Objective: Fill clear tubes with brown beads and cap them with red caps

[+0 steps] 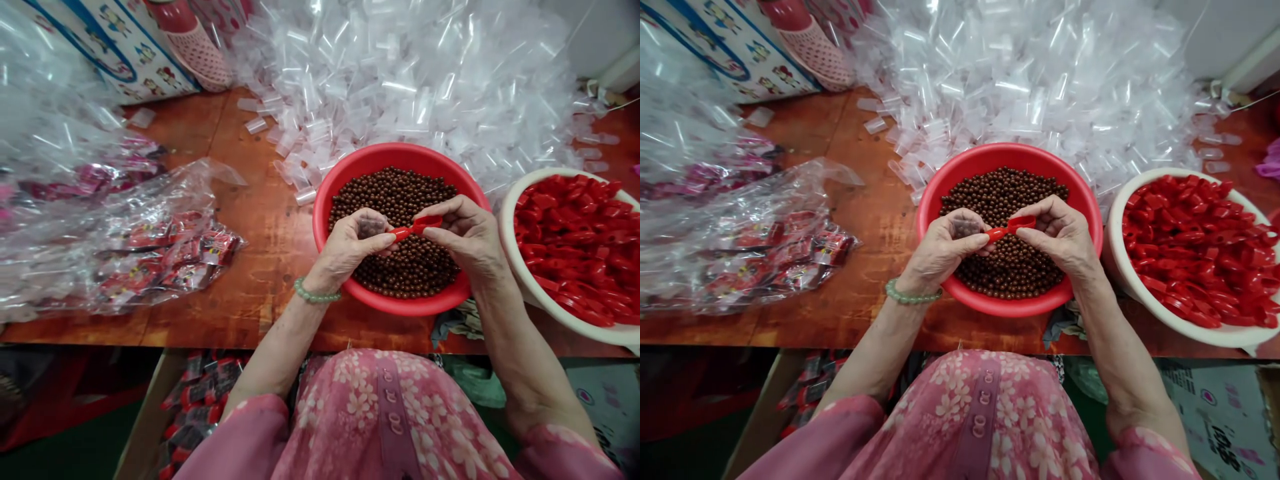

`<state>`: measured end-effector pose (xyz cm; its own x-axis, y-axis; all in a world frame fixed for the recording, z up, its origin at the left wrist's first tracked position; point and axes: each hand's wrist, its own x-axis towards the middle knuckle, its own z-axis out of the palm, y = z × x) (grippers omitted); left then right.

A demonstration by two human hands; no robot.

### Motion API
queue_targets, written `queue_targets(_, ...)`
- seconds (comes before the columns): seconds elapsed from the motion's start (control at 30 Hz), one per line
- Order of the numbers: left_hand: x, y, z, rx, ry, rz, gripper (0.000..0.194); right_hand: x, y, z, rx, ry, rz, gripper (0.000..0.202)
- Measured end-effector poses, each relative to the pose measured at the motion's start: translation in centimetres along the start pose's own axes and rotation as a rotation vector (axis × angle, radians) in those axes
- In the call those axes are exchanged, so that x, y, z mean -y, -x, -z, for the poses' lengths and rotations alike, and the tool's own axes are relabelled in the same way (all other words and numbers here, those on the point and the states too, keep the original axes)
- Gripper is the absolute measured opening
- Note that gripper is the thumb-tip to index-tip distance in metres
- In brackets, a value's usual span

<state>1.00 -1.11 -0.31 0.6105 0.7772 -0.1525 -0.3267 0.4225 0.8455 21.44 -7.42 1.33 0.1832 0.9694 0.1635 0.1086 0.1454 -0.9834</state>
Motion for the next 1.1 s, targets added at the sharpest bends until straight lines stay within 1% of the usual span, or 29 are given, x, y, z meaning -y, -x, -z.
queue_targets(0.07, -0.1, 0.1, -0.1, 0.011, 0.008, 0.027, 0.044, -0.1, -0.1, -0.3, -0.023, -0.025, -0.012, 0.027)
queue_targets(0.17, -0.3, 0.3, -0.2, 0.038, 0.0, 0.073, 0.044, -0.3, -0.3, -1.5, -0.108, -0.059, -0.01, 0.028)
queue_targets(0.23, -0.3, 0.4, -0.4, 0.024, -0.02, 0.056, 0.044, -0.3, -0.4, -2.5, -0.142, -0.065, 0.007, 0.028)
queue_targets(0.33, -0.2, 0.4, -0.4, -0.04, -0.082, -0.023, 0.042, -0.2, -0.4, -3.7, -0.119, -0.049, 0.035, 0.025)
queue_targets(0.43, -0.1, 0.3, -0.4, -0.083, -0.092, -0.068, 0.04, 0.0, -0.3, -4.3, -0.094, 0.033, 0.062, 0.025)
queue_targets(0.57, -0.1, 0.3, -0.3, -0.117, -0.017, -0.064, 0.043, -0.1, 0.2, -4.5, -0.098, 0.128, 0.097, 0.022)
queue_targets(0.7, -0.1, 0.3, -0.2, -0.156, -0.017, -0.067, 0.043, -0.4, 0.4, -4.7, -0.072, 0.182, 0.152, 0.017)
queue_targets(0.77, -0.1, 0.2, -0.2, -0.175, -0.043, -0.108, 0.042, -0.5, 0.4, -4.7, -0.036, 0.273, 0.223, 0.021)
queue_targets(0.83, -0.1, 0.2, 0.0, -0.2, -0.081, -0.146, 0.041, -0.6, 0.4, -4.7, -0.003, 0.419, 0.346, 0.03)
queue_targets(0.9, -0.2, 0.1, 0.1, -0.216, -0.116, -0.159, 0.039, -0.6, 0.3, -4.8, -0.005, 0.571, 0.481, 0.033)
queue_targets(0.97, -0.3, 0.1, 0.1, -0.21, -0.131, -0.154, 0.038, -0.5, 0.4, -4.9, -0.033, 0.702, 0.574, 0.03)
queue_targets(1.1, -0.5, 0.3, -0.1, -0.185, -0.109, -0.129, 0.038, -0.3, 0.4, -5.1, -0.073, 0.914, 0.665, 0.02)
